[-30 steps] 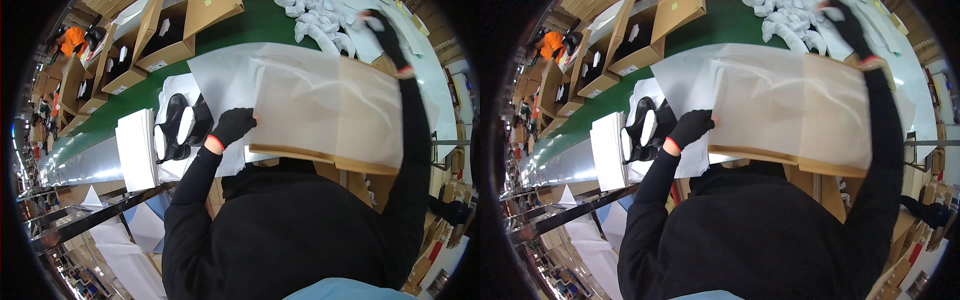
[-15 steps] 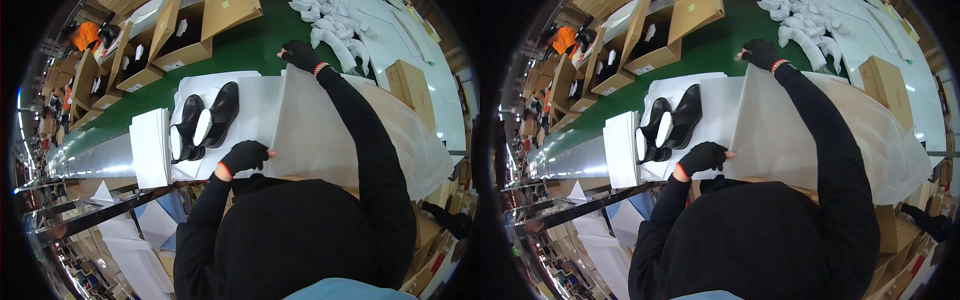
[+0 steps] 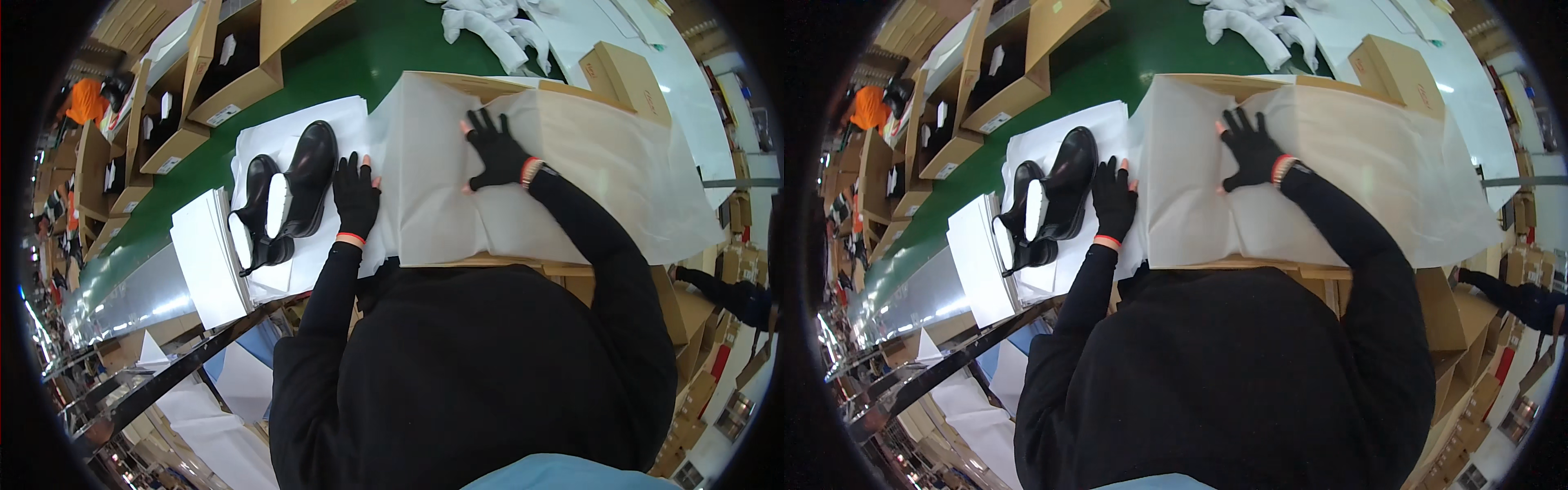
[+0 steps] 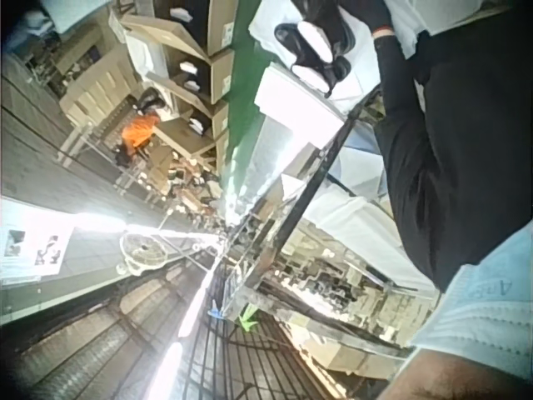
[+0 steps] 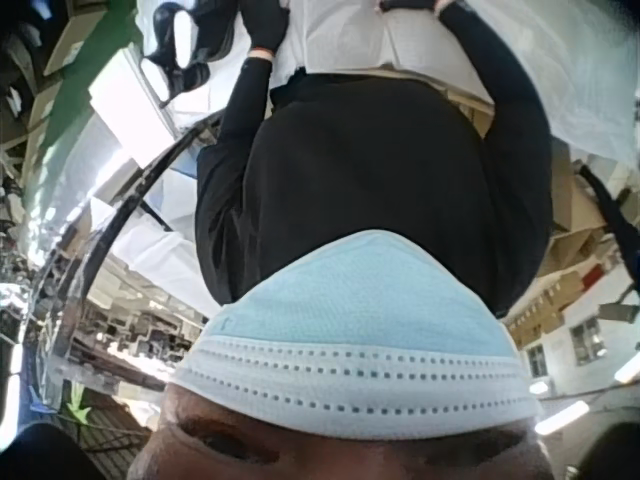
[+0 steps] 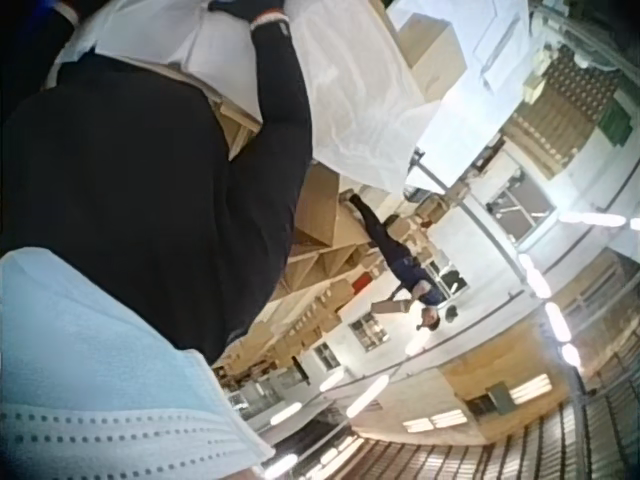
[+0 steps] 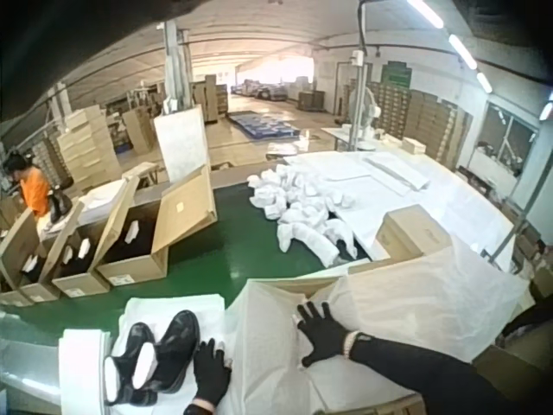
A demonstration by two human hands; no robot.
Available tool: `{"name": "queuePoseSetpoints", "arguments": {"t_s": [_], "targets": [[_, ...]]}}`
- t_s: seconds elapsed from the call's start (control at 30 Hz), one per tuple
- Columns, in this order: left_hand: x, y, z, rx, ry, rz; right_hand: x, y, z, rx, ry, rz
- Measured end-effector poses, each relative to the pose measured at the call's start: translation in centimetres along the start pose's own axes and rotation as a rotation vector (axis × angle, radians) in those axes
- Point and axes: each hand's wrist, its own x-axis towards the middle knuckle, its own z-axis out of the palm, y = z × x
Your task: The person places a pair of black shoes into a cardboard box. They line the box with white tissue paper, insert the shoes, add crumpled paper for padding, and cover the contents with another sheet of tissue paper before closing the box.
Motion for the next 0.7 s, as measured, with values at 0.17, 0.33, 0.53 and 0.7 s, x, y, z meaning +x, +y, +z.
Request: {"name": "queuePoseSetpoints", "arguments": {"t_s": [0.17, 0.33, 0.53, 0.7], "targets": [[0.1, -1.3, -1.6, -0.097, -0.056, -0.042, 5.4, -3.3, 2.8, -0.034, -0.159, 0.106], [1.1, 3.2, -10.1, -0.461, 0.036, -0.081, 4.6, -3.4, 0.2, -0.083, -0.166, 0.101], [-1.7, 9.6, -13.4, -0.764, -0.394, -0.170, 3.9, -4.4, 3.0, -0.063, -0.174, 0.119], [-2.0, 11.0, -10.6, -0.839, -0.291, -0.176, 7.0, -5.7, 5.2, -0.087, -0.092, 0.167]]}}
